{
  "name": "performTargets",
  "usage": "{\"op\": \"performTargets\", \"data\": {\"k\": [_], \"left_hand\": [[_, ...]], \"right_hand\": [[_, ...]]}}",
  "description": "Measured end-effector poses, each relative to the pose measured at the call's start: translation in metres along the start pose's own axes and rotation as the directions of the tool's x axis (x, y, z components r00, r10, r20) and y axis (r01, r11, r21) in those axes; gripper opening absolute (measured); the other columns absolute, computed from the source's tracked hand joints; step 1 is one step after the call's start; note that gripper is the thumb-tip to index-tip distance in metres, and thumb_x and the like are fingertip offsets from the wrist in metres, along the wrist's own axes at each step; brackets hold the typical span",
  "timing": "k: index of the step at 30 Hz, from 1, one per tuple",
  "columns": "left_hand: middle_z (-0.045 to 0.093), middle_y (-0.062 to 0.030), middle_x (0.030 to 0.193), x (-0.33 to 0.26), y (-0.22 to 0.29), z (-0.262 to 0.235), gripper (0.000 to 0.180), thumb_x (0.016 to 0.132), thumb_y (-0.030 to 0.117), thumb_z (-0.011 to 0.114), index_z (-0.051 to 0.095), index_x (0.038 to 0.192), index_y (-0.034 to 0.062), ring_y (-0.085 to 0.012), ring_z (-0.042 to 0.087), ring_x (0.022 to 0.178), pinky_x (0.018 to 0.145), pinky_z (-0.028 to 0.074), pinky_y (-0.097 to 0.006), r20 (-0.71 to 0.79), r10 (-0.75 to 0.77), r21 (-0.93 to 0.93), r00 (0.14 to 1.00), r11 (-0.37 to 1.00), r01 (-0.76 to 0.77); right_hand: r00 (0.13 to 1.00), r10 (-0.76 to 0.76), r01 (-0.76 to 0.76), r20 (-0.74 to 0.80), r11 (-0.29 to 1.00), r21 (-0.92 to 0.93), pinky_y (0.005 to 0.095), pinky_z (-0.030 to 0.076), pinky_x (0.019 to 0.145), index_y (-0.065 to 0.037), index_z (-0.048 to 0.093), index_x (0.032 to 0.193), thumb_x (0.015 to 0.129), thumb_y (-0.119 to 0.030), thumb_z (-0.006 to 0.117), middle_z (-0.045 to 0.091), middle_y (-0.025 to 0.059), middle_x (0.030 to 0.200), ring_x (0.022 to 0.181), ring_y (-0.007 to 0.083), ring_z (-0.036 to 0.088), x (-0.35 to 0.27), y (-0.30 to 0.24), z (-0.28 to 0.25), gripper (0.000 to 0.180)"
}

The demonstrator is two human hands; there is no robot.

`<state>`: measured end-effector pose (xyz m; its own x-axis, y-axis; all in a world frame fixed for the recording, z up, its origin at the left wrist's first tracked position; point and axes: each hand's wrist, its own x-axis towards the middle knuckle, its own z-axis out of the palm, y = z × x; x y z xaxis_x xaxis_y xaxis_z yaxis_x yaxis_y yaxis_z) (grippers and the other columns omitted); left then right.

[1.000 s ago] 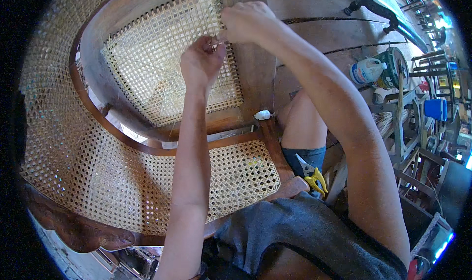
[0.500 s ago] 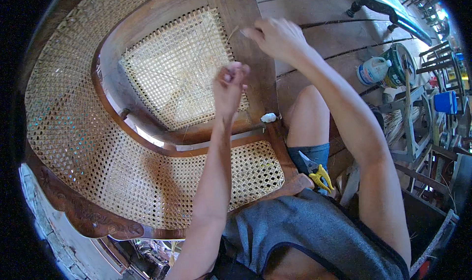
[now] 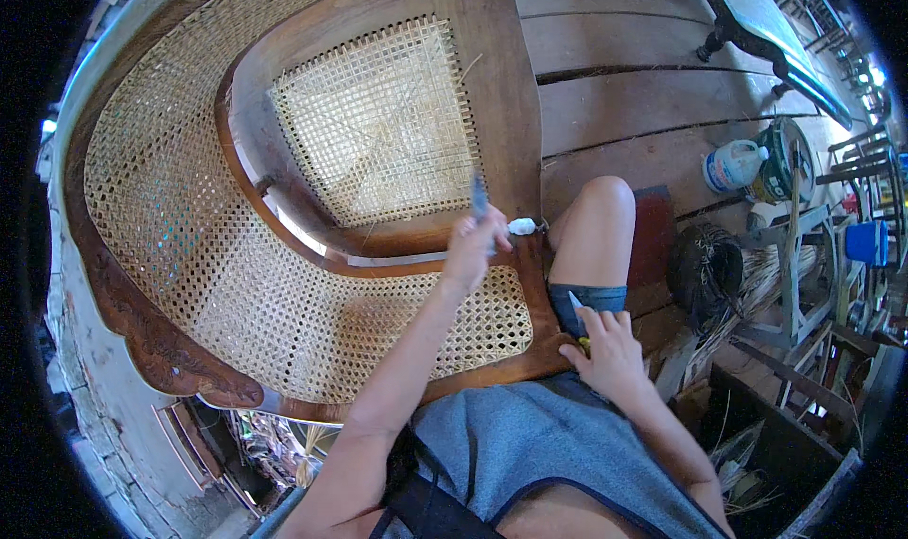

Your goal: Repairing and weaving the rattan seat of a wooden chair using rattan strips and hand tools.

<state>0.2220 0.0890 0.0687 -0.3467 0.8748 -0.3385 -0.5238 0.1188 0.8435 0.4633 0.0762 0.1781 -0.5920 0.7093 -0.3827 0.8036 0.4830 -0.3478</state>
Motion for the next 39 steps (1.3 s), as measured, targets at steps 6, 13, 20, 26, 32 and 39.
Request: {"op": "performTargets", "data": {"k": [6, 13, 20, 26, 32, 39], "left_hand": [[0.053, 0.0028, 0.056, 0.091, 0.068, -0.032, 0.031, 0.087, 0.023, 0.070, 0.054, 0.064, 0.0092, -0.0072, 0.047, 0.048, 0.048, 0.041, -0.027, -0.338, 0.245, 0.308, 0.909, 0.941, -0.139], [0.064, -0.0024, 0.074, 0.141, 0.089, -0.014, 0.014, 0.079, 0.010, 0.073, 0.068, 0.090, 0.0033, -0.0108, 0.059, 0.066, 0.064, 0.050, -0.028, -0.237, 0.637, 0.602, 0.733, 0.689, -0.404], [0.063, -0.0016, 0.074, 0.154, 0.083, -0.005, 0.020, 0.079, 0.014, 0.076, 0.072, 0.097, 0.0080, -0.0112, 0.058, 0.066, 0.062, 0.049, -0.028, -0.288, 0.662, 0.654, 0.692, 0.663, -0.363], [0.063, -0.0065, 0.077, 0.158, 0.083, -0.003, 0.019, 0.080, 0.020, 0.074, 0.073, 0.096, 0.0103, -0.0182, 0.060, 0.069, 0.065, 0.049, -0.033, -0.330, 0.629, 0.667, 0.704, 0.683, -0.297], [0.065, -0.0073, 0.081, 0.159, 0.079, -0.005, 0.020, 0.083, 0.022, 0.072, 0.074, 0.097, 0.0078, -0.0164, 0.061, 0.072, 0.068, 0.048, -0.030, -0.321, 0.619, 0.610, 0.717, 0.714, -0.344], [0.065, -0.0104, 0.081, 0.154, 0.082, -0.005, 0.019, 0.085, 0.022, 0.071, 0.073, 0.093, 0.0054, -0.0190, 0.063, 0.072, 0.068, 0.049, -0.032, -0.283, 0.647, 0.702, 0.708, 0.643, -0.306]], "right_hand": [[0.995, 0.003, 0.000, -0.103, 0.999, 0.034, 0.0457, 0.049, 0.080, -0.006, 0.051, 0.120, 0.079, -0.014, 0.070, 0.055, 0.0180, 0.105, 0.097, 0.0389, 0.053, 0.008, 0.022, 0.027, 0.046], [0.948, 0.109, -0.315, 0.299, 0.461, 0.830, 0.0231, 0.050, 0.070, -0.002, 0.064, 0.110, 0.073, 0.003, 0.070, 0.063, -0.0023, 0.090, 0.077, 0.0079, 0.061, 0.056, 0.028, -0.026, 0.038], [0.955, -0.260, -0.085, 0.143, 0.220, 0.972, 0.0267, 0.052, 0.056, -0.006, 0.050, 0.129, 0.093, -0.005, 0.051, 0.063, 0.0086, 0.102, 0.077, 0.0131, 0.065, 0.194, -0.025, -0.081, 0.036], [0.974, -0.207, 0.226, -0.097, 0.937, 0.267, 0.0396, 0.051, 0.075, 0.000, 0.050, 0.121, 0.090, -0.013, 0.055, 0.065, 0.0187, 0.096, 0.091, 0.0305, 0.066, 0.299, -0.057, -0.084, 0.034], [0.933, -0.333, 0.350, -0.138, 0.927, 0.136, 0.0516, 0.046, 0.086, 0.001, 0.050, 0.113, 0.085, -0.011, 0.049, 0.063, 0.0318, 0.097, 0.099, 0.0471, 0.060, 0.311, -0.055, -0.083, 0.031], [0.967, -0.175, 0.226, -0.183, 0.924, 0.309, 0.0508, 0.047, 0.085, 0.001, 0.052, 0.113, 0.085, -0.009, 0.051, 0.063, 0.0313, 0.099, 0.098, 0.0469, 0.060, 0.302, -0.061, -0.070, 0.030]]}}
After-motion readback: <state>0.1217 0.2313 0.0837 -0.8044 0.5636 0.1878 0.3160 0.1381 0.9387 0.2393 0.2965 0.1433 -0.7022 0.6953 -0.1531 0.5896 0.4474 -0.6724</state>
